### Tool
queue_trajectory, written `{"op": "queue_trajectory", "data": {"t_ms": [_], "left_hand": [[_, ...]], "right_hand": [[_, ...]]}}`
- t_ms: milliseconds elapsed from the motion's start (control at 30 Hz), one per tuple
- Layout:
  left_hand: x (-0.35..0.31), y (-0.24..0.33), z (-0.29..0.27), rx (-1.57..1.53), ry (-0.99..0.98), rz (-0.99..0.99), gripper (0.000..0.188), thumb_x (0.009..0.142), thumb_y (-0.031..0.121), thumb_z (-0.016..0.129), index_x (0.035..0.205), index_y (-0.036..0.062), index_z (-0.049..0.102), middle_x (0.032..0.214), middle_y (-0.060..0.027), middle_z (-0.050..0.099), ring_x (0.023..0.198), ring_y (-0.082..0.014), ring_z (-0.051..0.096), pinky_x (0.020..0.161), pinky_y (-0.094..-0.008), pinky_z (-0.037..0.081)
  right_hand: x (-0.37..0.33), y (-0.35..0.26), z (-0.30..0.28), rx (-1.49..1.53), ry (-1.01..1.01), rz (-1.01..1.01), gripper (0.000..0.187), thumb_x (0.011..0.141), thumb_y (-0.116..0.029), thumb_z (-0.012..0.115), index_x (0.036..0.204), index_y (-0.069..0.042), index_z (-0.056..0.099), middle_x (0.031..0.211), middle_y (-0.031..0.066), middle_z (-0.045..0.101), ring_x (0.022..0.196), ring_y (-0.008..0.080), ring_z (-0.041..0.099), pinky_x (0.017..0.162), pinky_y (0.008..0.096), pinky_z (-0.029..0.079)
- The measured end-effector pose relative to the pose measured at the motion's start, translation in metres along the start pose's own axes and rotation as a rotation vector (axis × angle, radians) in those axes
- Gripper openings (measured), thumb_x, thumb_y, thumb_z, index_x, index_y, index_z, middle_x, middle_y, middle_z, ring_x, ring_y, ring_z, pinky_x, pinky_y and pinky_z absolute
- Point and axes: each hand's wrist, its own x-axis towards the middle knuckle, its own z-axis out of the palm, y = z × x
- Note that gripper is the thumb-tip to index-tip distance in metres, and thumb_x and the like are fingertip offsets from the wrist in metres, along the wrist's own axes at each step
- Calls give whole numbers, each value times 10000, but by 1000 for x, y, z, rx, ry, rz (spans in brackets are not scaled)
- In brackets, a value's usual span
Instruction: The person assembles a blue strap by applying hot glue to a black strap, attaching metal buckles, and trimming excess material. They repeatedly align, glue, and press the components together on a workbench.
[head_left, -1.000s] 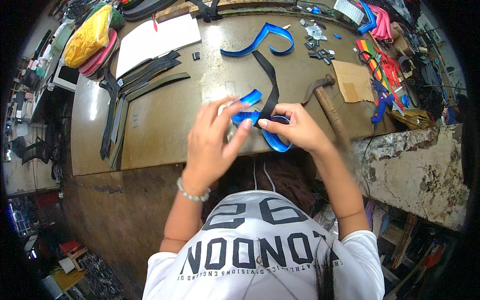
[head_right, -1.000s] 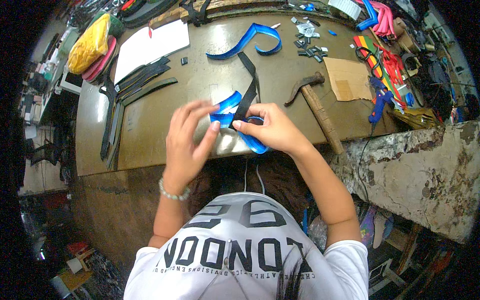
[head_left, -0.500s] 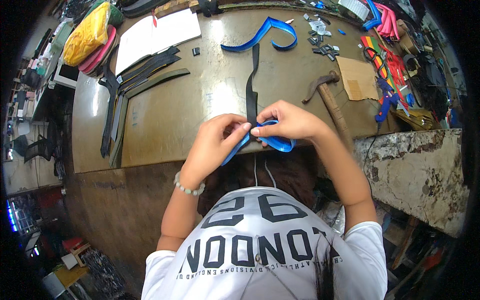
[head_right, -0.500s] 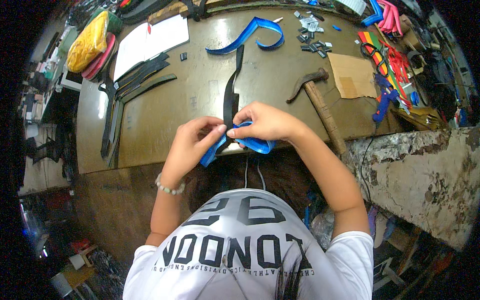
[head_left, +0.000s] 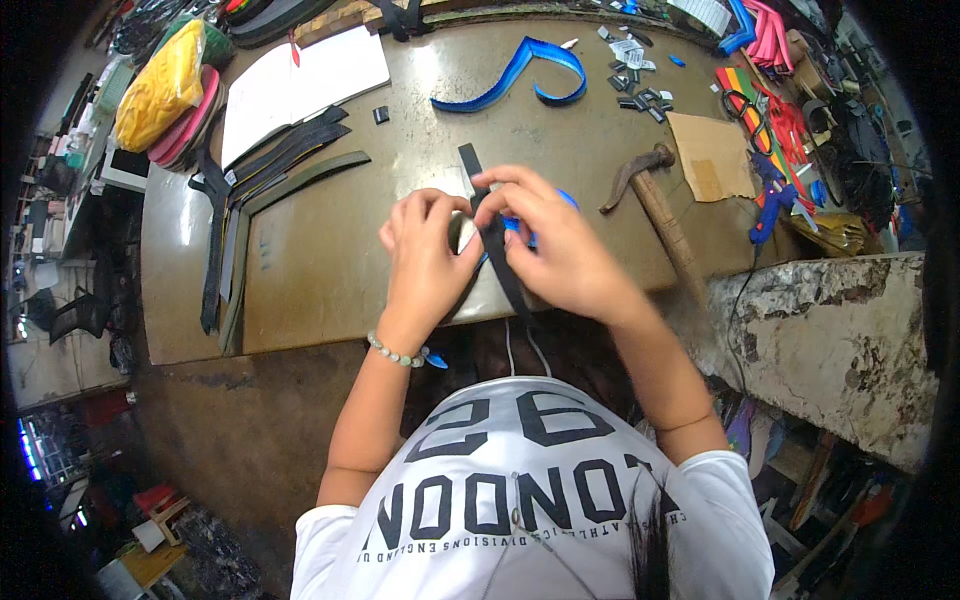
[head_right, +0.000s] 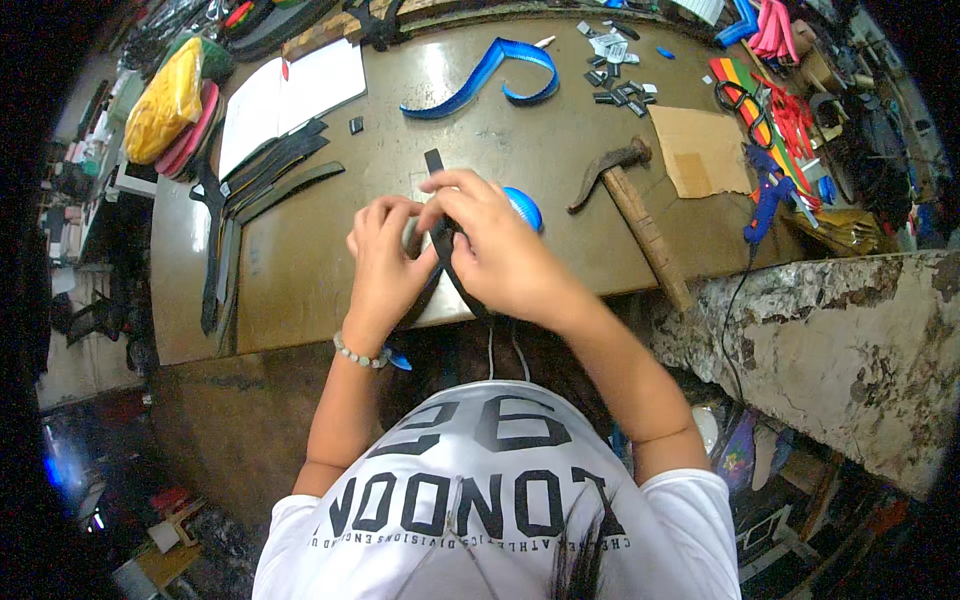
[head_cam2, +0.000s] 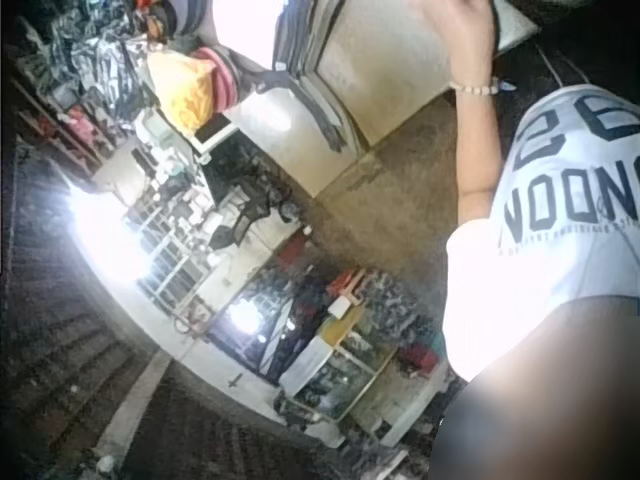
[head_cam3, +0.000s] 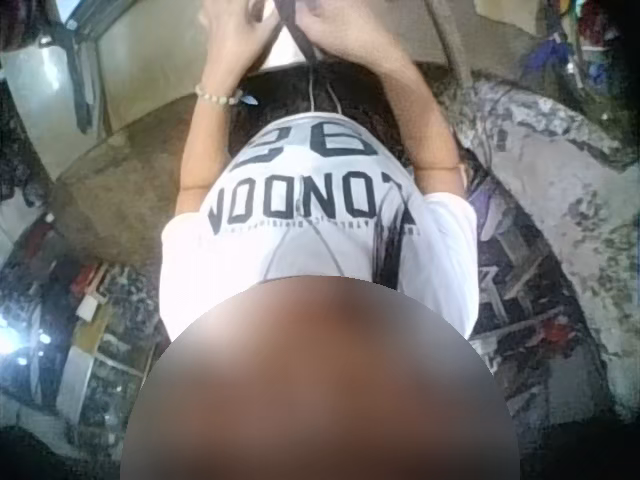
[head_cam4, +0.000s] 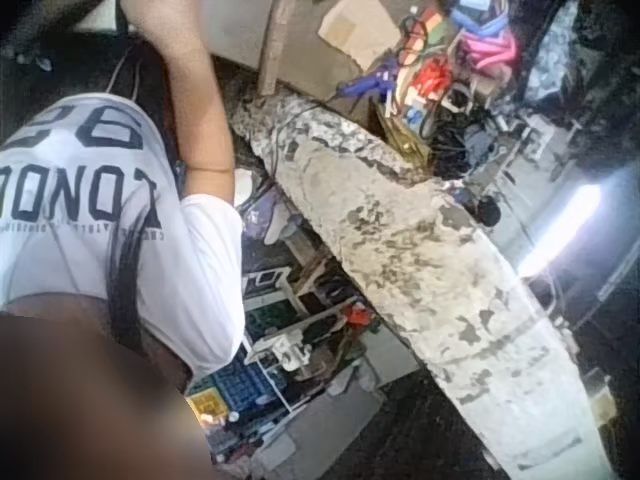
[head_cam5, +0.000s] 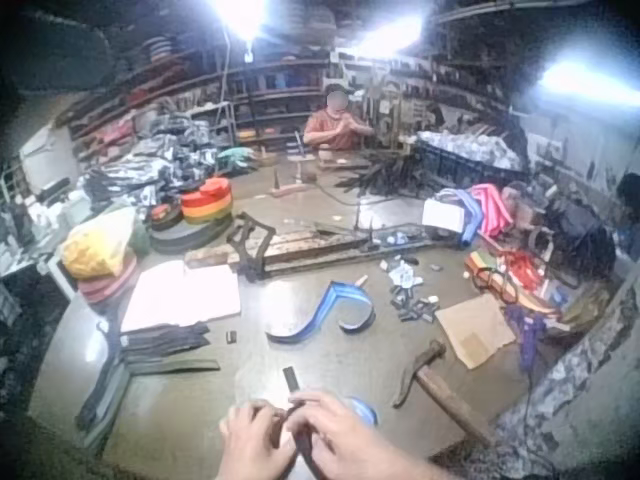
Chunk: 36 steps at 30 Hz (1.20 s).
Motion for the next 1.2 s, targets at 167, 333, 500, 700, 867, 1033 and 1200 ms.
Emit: {"op": "queue_trajectory", "data": {"t_ms": [167,333,500,700,867,1033,1200], "left_hand": [[-3,-5,2,127,62,38,545,806,349,749,1301,201,576,1374,-117,449,1371,-352,355,1138,-621,157],[-3,-4,1,52,39,54,564,828,312,724,1361,266,544,1423,-133,397,1414,-358,314,1149,-681,63],[-3,-4,0,87,23,43,496,830,246,725,1308,269,593,1402,-121,412,1398,-348,335,1147,-678,91],[-4,-7,3,56,94,204,241,838,218,734,1075,257,730,1304,-91,504,1337,-332,404,1140,-652,167],[-4,-5,3,160,86,348,195,811,188,723,1002,230,735,1211,-66,560,1247,-313,464,1120,-612,245],[-2,0,-8,291,27,417,268,802,175,706,1061,236,734,1212,-79,569,1220,-321,478,1104,-551,300],[-4,-3,-22,312,-105,455,386,815,236,670,1201,241,676,1262,-96,541,1228,-326,457,1095,-531,301]], "right_hand": [[-2,46,29,-252,124,-84,298,824,45,612,1114,-12,646,1164,165,597,992,351,613,831,403,507],[-4,49,22,-203,54,-253,268,820,-49,663,1085,-11,648,1021,168,624,935,359,617,810,440,498],[6,36,15,-214,-88,-244,228,785,-29,665,1010,-10,631,984,158,601,967,356,604,824,433,501],[-34,45,6,-300,-37,-319,295,738,48,664,1026,-16,664,1061,122,642,1005,323,622,853,410,517],[-54,47,3,-399,-75,-307,300,738,23,666,1035,-18,683,1060,120,666,1032,308,639,873,386,540],[-76,24,2,-482,-119,-296,257,777,-22,621,1026,-5,680,1088,114,672,1061,282,637,885,375,544],[-73,13,-3,-357,-150,-242,295,795,-53,638,1084,-2,670,1166,135,652,1102,307,619,938,385,521]]}}
